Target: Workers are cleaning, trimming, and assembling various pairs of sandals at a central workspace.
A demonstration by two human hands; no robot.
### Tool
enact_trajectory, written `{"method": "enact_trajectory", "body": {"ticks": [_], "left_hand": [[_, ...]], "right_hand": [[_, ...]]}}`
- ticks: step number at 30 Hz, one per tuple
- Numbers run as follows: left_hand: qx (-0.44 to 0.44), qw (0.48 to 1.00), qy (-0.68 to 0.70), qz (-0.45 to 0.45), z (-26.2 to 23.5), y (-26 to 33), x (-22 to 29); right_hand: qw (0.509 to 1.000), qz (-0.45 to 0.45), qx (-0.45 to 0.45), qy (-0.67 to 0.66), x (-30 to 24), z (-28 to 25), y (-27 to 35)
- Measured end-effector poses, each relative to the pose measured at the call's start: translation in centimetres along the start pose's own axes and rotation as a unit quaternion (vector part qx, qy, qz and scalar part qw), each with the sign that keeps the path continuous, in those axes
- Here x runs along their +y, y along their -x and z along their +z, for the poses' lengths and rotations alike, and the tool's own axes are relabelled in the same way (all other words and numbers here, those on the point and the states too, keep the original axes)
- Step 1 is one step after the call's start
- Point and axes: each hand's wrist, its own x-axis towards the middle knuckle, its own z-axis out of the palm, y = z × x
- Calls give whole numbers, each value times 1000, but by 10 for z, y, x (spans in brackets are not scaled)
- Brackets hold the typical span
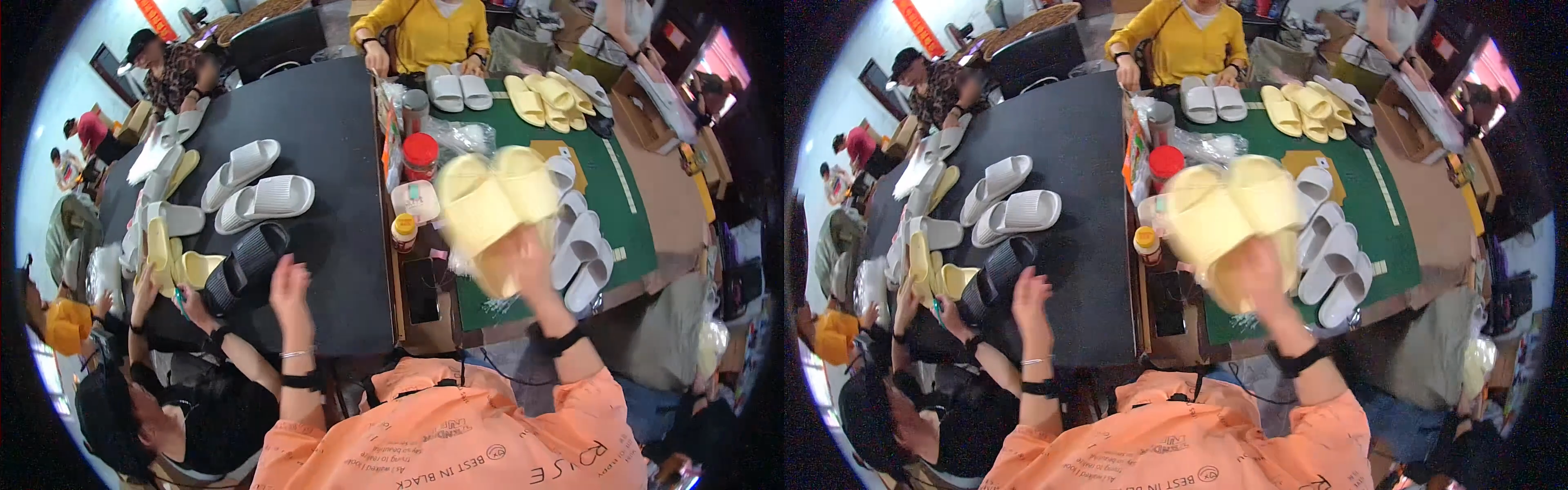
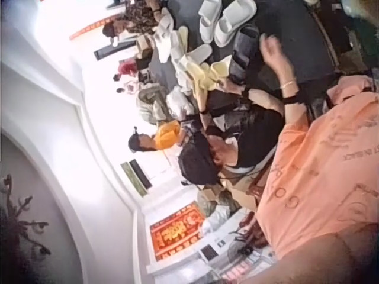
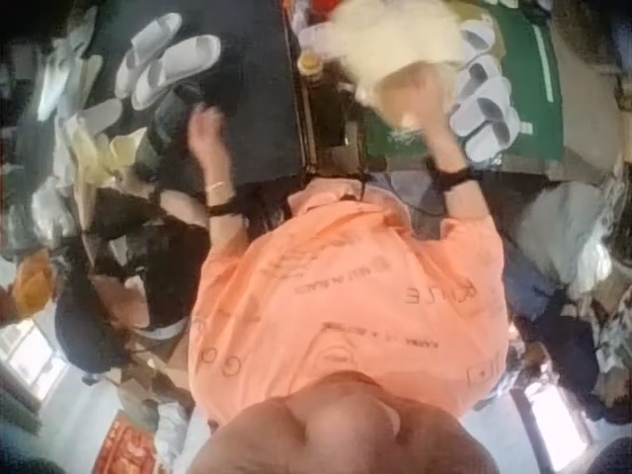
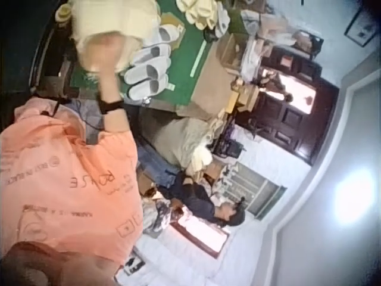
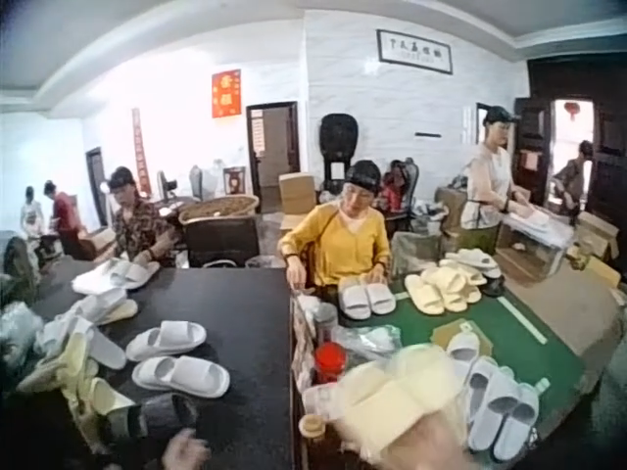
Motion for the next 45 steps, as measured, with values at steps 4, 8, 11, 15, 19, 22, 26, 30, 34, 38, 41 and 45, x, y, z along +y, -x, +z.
{"method": "enact_trajectory", "body": {"ticks": [4, 8, 11, 15, 19, 22, 26, 30, 34, 38, 41, 45], "left_hand": [[-133, 958, -234, 98, 79, 25, -47], [-128, 891, -426, 89, 139, 15, -74], [-90, 871, -483, 26, 157, 4, -80], [-75, 860, -506, -2, 167, -4, -85], [-75, 849, -522, -25, 178, -11, -86], [-19, 847, -532, 11, 179, -14, -84], [-46, 883, -451, 122, 188, -6, -58], [-68, 932, -299, 191, 156, -2, -66], [-132, 956, -152, 211, 157, 25, -24], [-229, 951, -32, 205, 167, 74, 54], [-212, 955, -40, 203, 148, 95, 78], [-238, 929, -161, 233, 128, 108, 104]], "right_hand": [[968, 131, 163, 140, 54, -106, -47], [953, 230, 95, 171, 166, -200, -52], [884, 262, 64, 381, 201, -216, -34], [931, 270, 140, 200, 207, -220, -21], [918, 216, 150, 296, 203, -236, -10], [879, 163, 196, 404, 120, -205, -4], [933, 0, 212, 289, 101, -180, 14], [986, 80, 26, 147, 18, -91, -18], [928, -155, -183, 285, -108, -39, -36], [919, -238, -139, 283, -155, 7, -35], [900, -255, -178, 304, -179, 16, -31], [897, -353, -184, 194, -194, 7, -31]]}}
